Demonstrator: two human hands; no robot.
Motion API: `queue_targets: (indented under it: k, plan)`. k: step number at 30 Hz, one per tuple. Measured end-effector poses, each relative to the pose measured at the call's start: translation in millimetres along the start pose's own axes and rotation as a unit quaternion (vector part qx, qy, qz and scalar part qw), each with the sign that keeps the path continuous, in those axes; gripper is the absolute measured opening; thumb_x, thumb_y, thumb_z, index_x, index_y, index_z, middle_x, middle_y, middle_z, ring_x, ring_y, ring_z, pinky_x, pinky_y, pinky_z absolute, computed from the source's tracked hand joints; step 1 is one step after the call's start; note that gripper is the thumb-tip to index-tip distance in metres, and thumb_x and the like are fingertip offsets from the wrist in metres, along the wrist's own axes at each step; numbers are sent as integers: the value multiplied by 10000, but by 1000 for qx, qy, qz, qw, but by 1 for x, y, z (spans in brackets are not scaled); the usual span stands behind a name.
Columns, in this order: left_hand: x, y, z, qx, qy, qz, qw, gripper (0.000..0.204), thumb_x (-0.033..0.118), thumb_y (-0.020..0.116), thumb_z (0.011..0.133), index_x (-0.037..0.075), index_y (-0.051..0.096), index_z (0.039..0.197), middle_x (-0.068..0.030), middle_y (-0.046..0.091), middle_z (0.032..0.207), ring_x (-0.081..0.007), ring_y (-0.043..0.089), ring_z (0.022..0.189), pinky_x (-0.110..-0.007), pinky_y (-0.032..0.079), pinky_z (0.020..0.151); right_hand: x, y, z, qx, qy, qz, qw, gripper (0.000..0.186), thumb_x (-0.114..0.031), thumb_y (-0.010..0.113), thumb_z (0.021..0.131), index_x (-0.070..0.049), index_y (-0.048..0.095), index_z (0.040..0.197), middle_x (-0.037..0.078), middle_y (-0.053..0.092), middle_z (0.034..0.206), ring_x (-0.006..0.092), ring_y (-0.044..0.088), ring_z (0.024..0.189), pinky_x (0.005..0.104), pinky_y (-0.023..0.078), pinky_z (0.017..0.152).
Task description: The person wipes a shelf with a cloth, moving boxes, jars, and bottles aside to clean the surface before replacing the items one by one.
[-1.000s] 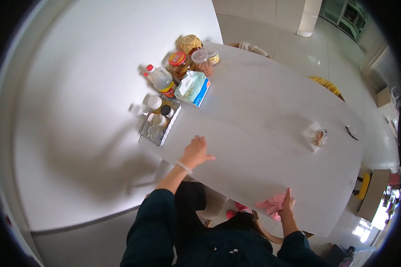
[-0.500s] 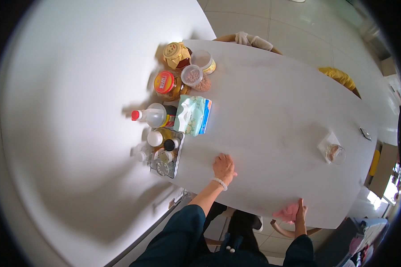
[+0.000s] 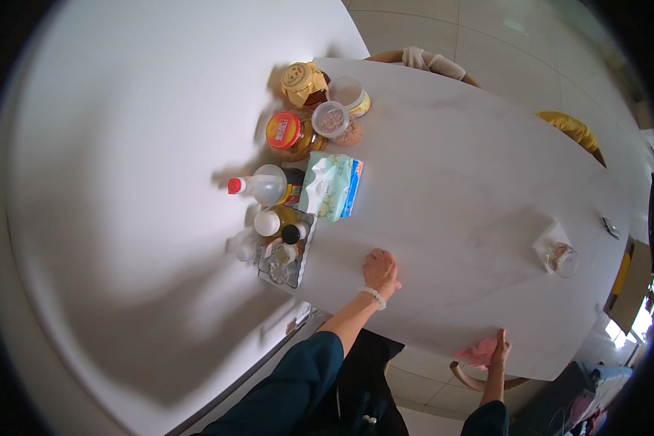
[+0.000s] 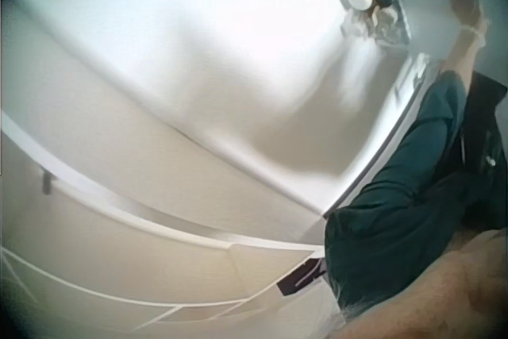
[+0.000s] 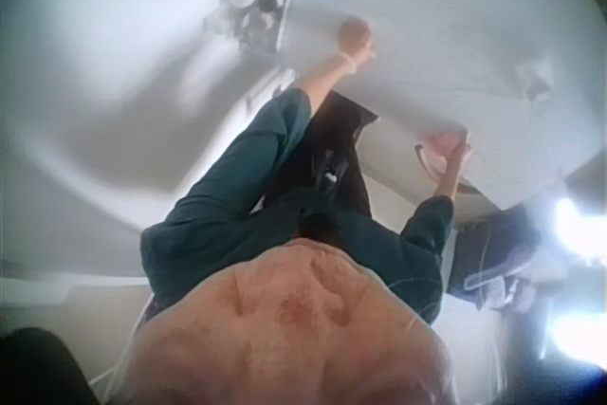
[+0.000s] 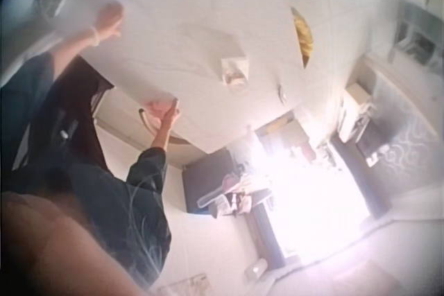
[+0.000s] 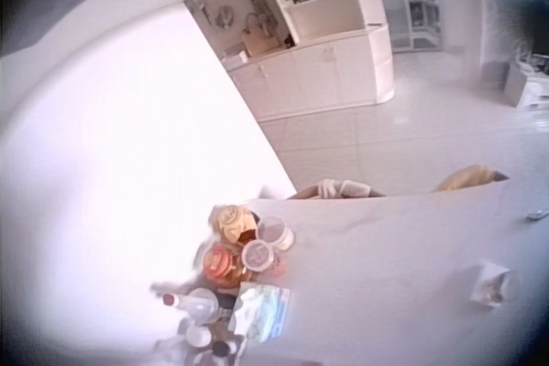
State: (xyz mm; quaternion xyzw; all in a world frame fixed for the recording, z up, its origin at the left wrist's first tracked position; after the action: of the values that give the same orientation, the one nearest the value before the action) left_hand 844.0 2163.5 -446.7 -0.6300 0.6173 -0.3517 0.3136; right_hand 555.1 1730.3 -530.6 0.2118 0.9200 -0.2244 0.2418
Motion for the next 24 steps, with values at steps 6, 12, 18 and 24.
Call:
queue_targets:
  k: [6, 12, 18, 24]
  plan:
    - [-5, -4, -4, -22, -8, -15, 1000, 632, 324, 847, 528, 1, 519, 961, -142, 497, 957, -261, 530, 893, -329, 516, 684, -12, 14, -12, -14, -11, 38, 999, 485, -439, 626, 828, -59, 493, 557, -12, 466, 555, 112, 433, 527, 291, 371, 476]
    - [-9, -18, -20, -2, 35, -54, 998, 524, 299, 745, 677, -11, 494, 1016, -156, 492, 1013, -294, 534, 913, -368, 524, 712, 2, 0, 7, 13, -17, 0, 1000, 491, -456, 634, 814, -73, 479, 548, -1, 477, 559, 116, 439, 510, 294, 363, 449]
    - [-27, -24, -61, -73, 51, -149, 985, 489, 280, 650, 772, -11, 426, 1096, -204, 491, 1074, -354, 536, 996, -437, 512, 754, -11, 0, 0, 93, -55, -33, 994, 515, -483, 625, 810, -56, 475, 565, 17, 458, 539, 142, 428, 480, 318, 361, 411]
    - [-29, -42, -127, -75, 40, -228, 970, 418, 272, 605, 809, -24, 423, 1042, -242, 503, 1052, -419, 551, 921, -449, 490, 784, -22, 42, -31, 90, -11, -12, 996, 547, -538, 524, 852, -67, 487, 579, 33, 483, 500, 160, 441, 401, 314, 348, 339]
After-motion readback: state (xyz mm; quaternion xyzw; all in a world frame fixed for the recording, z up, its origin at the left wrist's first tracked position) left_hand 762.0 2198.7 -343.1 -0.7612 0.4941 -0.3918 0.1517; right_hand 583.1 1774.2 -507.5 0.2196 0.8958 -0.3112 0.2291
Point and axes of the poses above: each hand's wrist, its own z-axis towards the middle knuckle, its own y-axis out of the palm, x = y × z, the point moved 10 cm from there along z, towards the middle knuckle
